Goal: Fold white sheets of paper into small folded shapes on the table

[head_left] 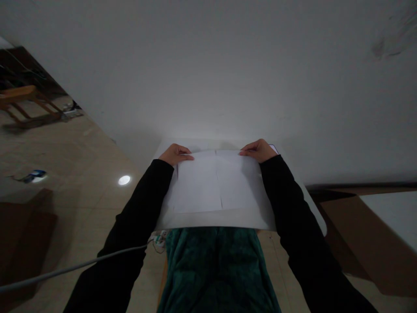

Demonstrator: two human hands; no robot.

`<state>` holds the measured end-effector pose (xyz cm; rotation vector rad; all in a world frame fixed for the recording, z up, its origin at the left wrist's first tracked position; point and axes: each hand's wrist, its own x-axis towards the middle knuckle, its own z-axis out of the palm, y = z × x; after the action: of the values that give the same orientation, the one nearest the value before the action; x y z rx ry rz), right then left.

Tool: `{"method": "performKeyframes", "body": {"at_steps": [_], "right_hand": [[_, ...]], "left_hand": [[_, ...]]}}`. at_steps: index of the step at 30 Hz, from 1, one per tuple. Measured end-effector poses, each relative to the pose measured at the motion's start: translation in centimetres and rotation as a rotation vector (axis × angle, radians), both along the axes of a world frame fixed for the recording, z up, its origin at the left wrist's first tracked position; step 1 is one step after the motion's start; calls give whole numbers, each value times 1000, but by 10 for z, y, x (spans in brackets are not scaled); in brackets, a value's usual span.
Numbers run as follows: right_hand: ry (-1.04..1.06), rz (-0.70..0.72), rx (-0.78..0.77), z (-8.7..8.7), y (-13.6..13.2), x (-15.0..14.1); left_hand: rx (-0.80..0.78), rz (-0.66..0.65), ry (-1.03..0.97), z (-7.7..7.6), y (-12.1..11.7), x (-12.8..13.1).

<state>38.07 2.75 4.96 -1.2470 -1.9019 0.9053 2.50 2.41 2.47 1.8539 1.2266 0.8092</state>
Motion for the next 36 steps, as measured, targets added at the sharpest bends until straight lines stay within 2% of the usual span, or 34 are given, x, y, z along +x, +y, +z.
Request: {"method": "performKeyframes", "body": {"at_steps": [7,12,18,22,26,32,36], "right_hand": [[154,2,-51,-5,5,9],[145,62,-195,-7,5,13],[178,-127,-46,-13,9,17],[250,-173,5,-14,12,15],[267,-214,52,-13,12,15],[390,-205,130,-10,14,14],[564,-320,107,-12,11,0]], "left_hand": [[47,85,-6,3,-2,-4],[-51,168,-76,-1,-1,-16],[-105,225,-229,-9,2,-25],[-145,285,-381,-13,6,-21],[-123,275,-375,-12,8,-22],[27,322,-302,-13,8,-29],[-10,350,-431,-18,9,-19]]}}
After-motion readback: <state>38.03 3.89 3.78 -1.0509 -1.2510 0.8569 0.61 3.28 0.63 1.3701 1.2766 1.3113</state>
